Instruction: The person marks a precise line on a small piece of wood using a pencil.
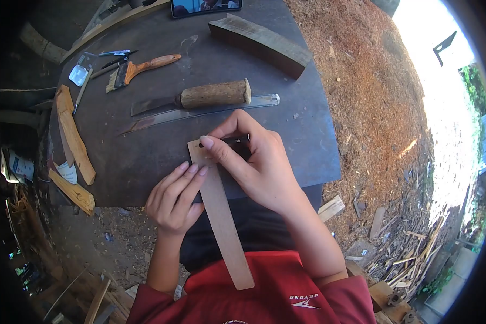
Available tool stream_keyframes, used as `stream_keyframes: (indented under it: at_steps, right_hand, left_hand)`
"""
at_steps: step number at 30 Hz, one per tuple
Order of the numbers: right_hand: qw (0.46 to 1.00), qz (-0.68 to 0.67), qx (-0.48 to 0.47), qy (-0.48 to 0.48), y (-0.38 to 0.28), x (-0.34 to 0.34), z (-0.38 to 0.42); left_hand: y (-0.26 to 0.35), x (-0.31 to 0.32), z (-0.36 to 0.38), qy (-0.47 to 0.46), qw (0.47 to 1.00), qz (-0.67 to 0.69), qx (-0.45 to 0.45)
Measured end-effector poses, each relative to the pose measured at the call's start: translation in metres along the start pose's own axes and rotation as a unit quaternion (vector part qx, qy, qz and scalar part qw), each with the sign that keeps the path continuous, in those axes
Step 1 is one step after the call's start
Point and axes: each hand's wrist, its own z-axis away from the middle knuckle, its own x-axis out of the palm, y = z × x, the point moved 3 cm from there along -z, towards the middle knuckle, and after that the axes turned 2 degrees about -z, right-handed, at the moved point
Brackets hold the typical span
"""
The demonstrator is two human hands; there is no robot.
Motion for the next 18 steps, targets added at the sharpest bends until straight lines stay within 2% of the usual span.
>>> stream_keyframes:
  at_steps: [2,5,18]
  right_hand:
    - [1.0,-0.008,0.011,-0.001,0.0008,0.0004,0.0002]
    - [0.998,0.039,-0.044,-0.006,-0.0008,-0.0013,-0.0005]
    - [0.997,0.078,-0.019,-0.024,-0.0081,0.0013,-0.0016]
  left_hand:
    - [-0.0004,0.0005,0.0012,0.007,1.0,0.001,0.003]
    - [-0.0009,0.0003,0.0014,0.0,1.0,-0.007,0.013]
    - [-0.0014,0.0013,-0.0008,-0.006,1.0,-0.016,0.018]
